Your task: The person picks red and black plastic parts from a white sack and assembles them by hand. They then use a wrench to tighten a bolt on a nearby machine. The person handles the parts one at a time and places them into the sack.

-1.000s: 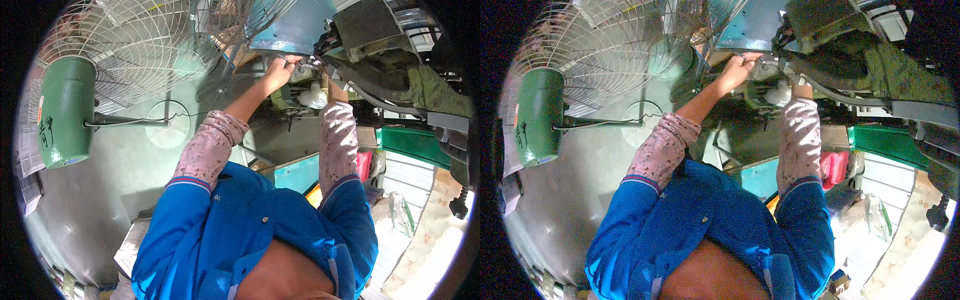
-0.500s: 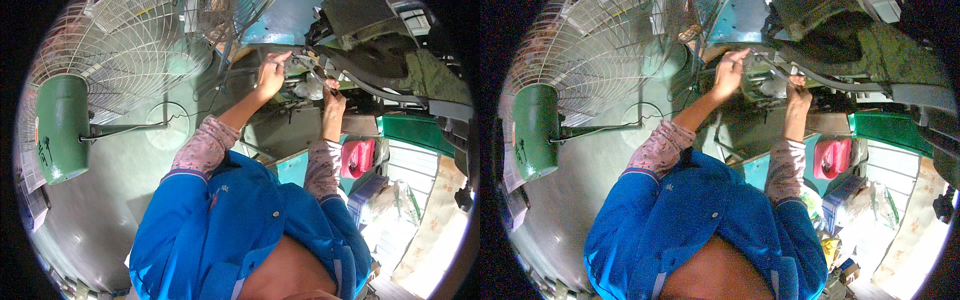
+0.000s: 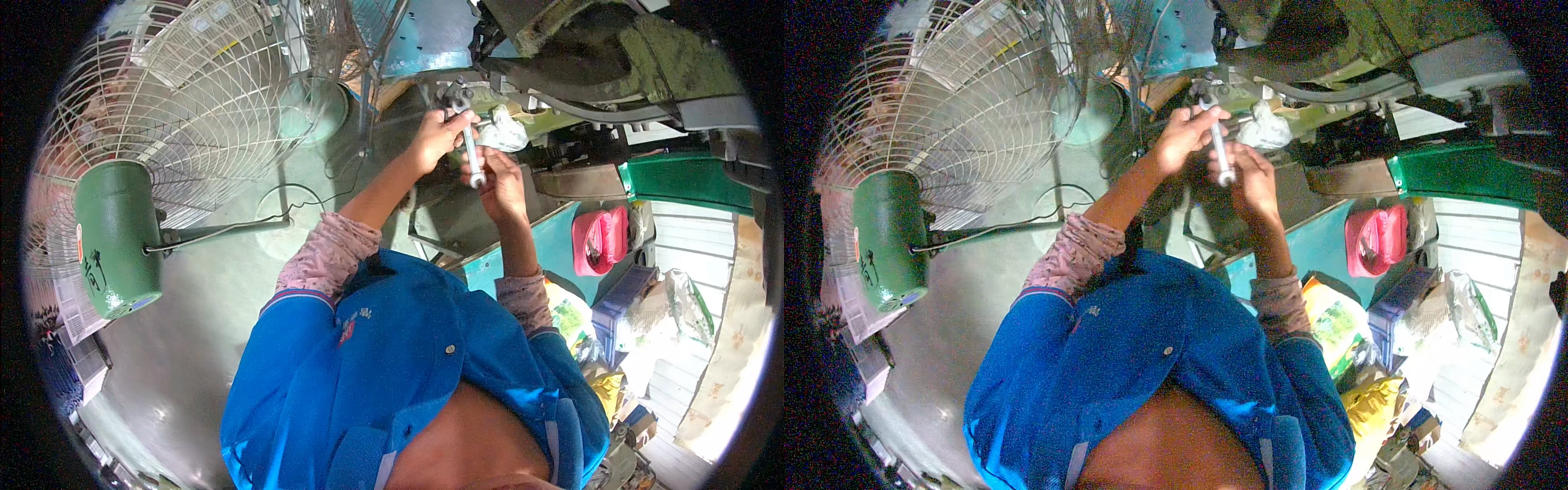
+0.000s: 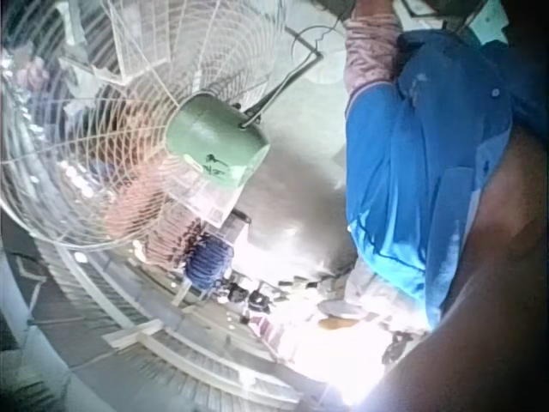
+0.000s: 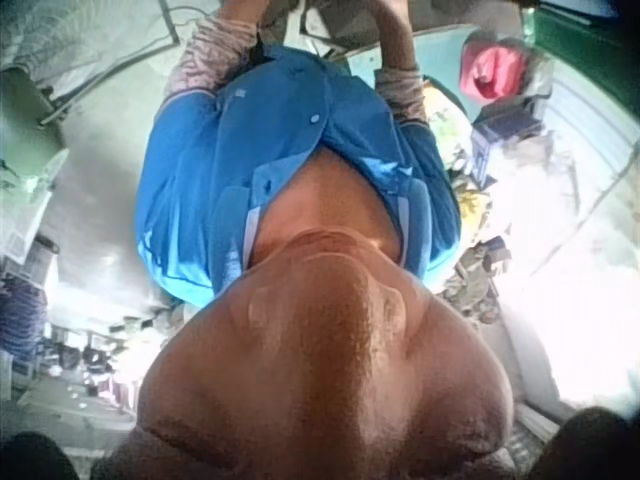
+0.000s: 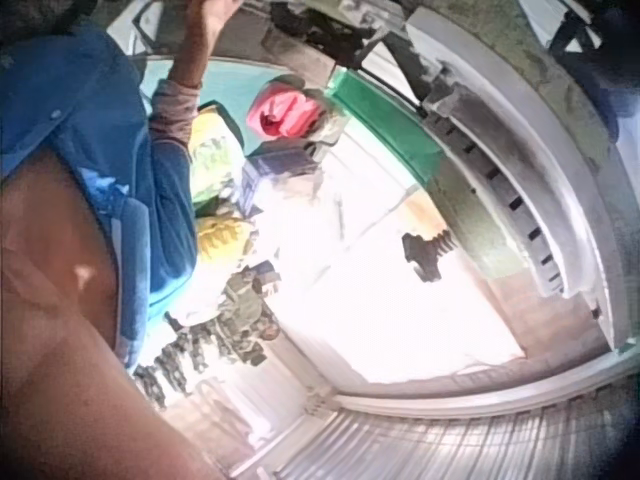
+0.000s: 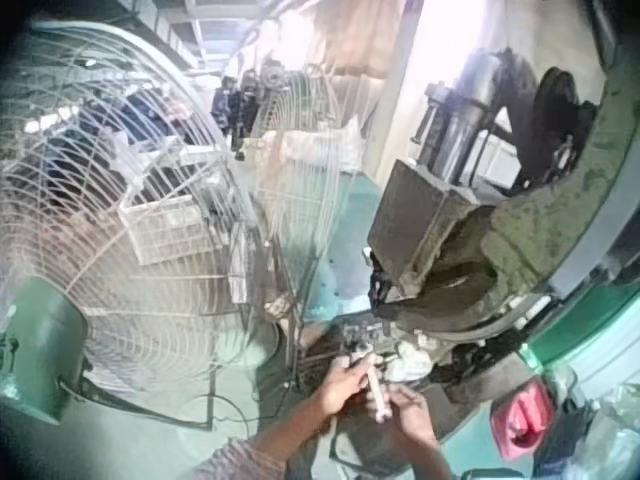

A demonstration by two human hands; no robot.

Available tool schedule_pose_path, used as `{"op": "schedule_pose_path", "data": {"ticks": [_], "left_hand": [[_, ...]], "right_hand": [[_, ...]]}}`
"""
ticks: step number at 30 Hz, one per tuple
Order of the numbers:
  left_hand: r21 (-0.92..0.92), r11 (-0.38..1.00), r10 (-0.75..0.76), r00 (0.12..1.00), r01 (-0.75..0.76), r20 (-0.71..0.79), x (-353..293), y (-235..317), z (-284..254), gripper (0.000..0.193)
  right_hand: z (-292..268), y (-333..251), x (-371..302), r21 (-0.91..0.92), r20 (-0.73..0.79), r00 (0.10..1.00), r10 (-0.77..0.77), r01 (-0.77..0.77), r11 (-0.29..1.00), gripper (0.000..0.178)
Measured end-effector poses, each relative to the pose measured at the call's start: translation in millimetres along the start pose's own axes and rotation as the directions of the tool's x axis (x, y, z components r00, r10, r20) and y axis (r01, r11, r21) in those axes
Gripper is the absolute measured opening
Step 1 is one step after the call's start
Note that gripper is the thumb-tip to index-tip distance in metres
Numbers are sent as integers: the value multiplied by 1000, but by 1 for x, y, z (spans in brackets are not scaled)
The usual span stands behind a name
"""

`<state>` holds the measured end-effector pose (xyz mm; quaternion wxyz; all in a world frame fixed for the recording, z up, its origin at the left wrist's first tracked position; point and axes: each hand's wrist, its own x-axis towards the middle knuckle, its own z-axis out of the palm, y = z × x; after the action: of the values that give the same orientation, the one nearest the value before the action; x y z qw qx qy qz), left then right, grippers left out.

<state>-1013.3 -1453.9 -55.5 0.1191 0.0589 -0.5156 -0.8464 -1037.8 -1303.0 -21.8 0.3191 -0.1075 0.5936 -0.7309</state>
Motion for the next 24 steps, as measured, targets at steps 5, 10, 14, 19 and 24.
{"op": "schedule_pose_path", "data": {"ticks": [5, 10, 14, 19, 24], "left_hand": [[-39, 999, -9, 1000, 10, 19, 9, 4, 8, 28], [-128, 989, -73, 997, 71, -9, 18, 13, 3, 31], [-112, 990, -79, 996, 83, 42, 27, 18, -10, 35], [1, 979, -203, 970, 205, 135, 29, 34, -30, 35], [-21, 944, -326, 939, 330, 111, 29, 62, -35, 29]], "right_hand": [[0, -8, 16, -11, 186, 973, 139, -139, 990, 31], [19, -12, 26, -56, 90, 989, 119, -114, 992, 28], [38, -5, 33, 38, 46, 995, 88, -90, 995, 23], [61, 7, 42, 231, 60, 986, 158, -168, 958, 24], [85, 23, 59, 289, 100, 995, 27, -55, 956, 30]]}}
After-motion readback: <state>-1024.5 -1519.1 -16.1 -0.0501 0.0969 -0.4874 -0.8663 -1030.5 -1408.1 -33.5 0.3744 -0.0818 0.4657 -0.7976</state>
